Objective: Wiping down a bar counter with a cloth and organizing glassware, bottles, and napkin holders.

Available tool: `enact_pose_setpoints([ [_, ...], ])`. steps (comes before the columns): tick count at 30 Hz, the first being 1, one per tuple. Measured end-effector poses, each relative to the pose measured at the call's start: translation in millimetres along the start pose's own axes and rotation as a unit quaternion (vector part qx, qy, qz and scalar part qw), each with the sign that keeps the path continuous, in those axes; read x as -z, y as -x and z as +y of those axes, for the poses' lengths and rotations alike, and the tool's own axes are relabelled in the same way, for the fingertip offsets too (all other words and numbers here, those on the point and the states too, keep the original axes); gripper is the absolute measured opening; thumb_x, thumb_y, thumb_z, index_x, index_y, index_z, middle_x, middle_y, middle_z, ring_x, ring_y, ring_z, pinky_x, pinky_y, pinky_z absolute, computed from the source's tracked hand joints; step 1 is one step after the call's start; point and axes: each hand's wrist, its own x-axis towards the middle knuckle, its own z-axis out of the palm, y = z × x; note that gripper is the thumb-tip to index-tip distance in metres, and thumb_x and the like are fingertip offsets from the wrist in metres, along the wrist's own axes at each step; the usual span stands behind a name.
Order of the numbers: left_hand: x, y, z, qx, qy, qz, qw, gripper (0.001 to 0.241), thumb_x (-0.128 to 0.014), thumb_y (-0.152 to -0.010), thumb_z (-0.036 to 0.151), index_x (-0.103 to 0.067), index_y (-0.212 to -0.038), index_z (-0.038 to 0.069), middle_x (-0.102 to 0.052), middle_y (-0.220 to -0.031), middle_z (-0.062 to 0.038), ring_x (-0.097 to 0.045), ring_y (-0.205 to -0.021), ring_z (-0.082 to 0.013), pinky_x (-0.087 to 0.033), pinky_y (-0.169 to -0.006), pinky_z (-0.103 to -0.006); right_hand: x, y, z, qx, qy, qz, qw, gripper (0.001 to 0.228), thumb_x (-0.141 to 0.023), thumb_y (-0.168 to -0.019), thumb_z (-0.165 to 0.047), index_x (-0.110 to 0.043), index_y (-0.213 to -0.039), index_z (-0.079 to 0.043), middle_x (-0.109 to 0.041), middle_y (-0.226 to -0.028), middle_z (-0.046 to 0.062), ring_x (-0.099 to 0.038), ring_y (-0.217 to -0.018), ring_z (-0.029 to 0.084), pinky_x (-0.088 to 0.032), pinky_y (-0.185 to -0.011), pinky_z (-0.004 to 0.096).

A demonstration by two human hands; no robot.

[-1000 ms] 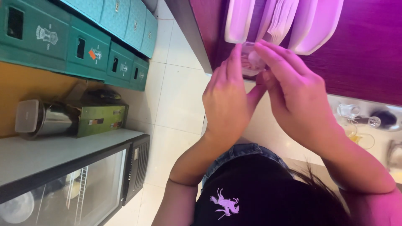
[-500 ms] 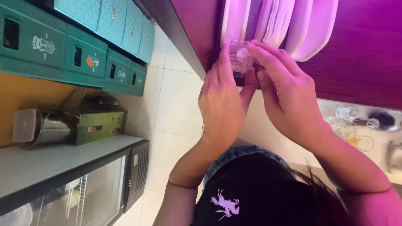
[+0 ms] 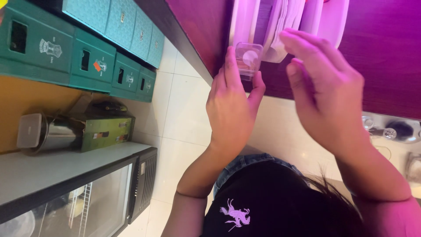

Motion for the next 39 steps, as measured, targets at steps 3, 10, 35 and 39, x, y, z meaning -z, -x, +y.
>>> enact_pose_setpoints([
  [3, -0.3, 0.2, 1.4, 0.0, -0.017, -0.001, 1.0, 0.072, -0.071, -0.099, 0.03, -0.037, -0.153, -0.004, -0.068, -0.122, -0.024, -0.072, -0.107, -0.0377, -0.06, -0.091, -0.0421, 6.6, 9.9, 1.1, -0.031, -0.045, 0.007, 0.998, 0.034, -0.059, -0.107, 0.006, -0.06, -0.14, -0.001, -0.067, -0.13, 0.015, -0.072, -0.113, 0.023, -0.06, -0.092, 0.032],
  [10, 30.7, 15.9, 20.8, 0.003, 0.018, -0.051, 0.999, 0.083, -0.071, -0.1, 0.029, -0.026, -0.159, -0.007, -0.056, -0.138, -0.031, -0.064, -0.122, -0.0443, -0.058, -0.096, -0.0458, 12.2, 64.8, 24.9, -0.058, -0.108, -0.028, 0.992, 0.037, -0.067, -0.103, 0.003, -0.062, -0.139, -0.002, -0.067, -0.136, 0.016, -0.071, -0.119, 0.022, -0.06, -0.103, 0.031],
  [35, -133.9, 141.9, 57.9, -0.175, 0.225, -0.428, 0.857, 0.043, -0.073, -0.094, 0.018, -0.06, -0.135, 0.014, -0.065, -0.13, -0.007, -0.071, -0.108, -0.0251, -0.059, -0.09, -0.0375, 56.1, 299.1, 118.7, -0.406, -0.131, 0.231, 0.874, 0.034, -0.065, -0.11, 0.004, -0.06, -0.143, 0.004, -0.066, -0.139, 0.015, -0.067, -0.131, 0.023, -0.059, -0.109, 0.031],
  [39, -161.9, 159.7, 78.9, -0.181, 0.225, -0.413, 0.864, 0.043, -0.074, -0.093, 0.018, -0.06, -0.133, 0.014, -0.065, -0.129, -0.007, -0.071, -0.108, -0.026, -0.059, -0.089, -0.0375, 66.8, 337.7, 143.2, -0.43, -0.103, 0.223, 0.869, 0.031, -0.065, -0.11, 0.003, -0.063, -0.14, 0.003, -0.067, -0.138, 0.015, -0.069, -0.129, 0.022, -0.056, -0.104, 0.032],
])
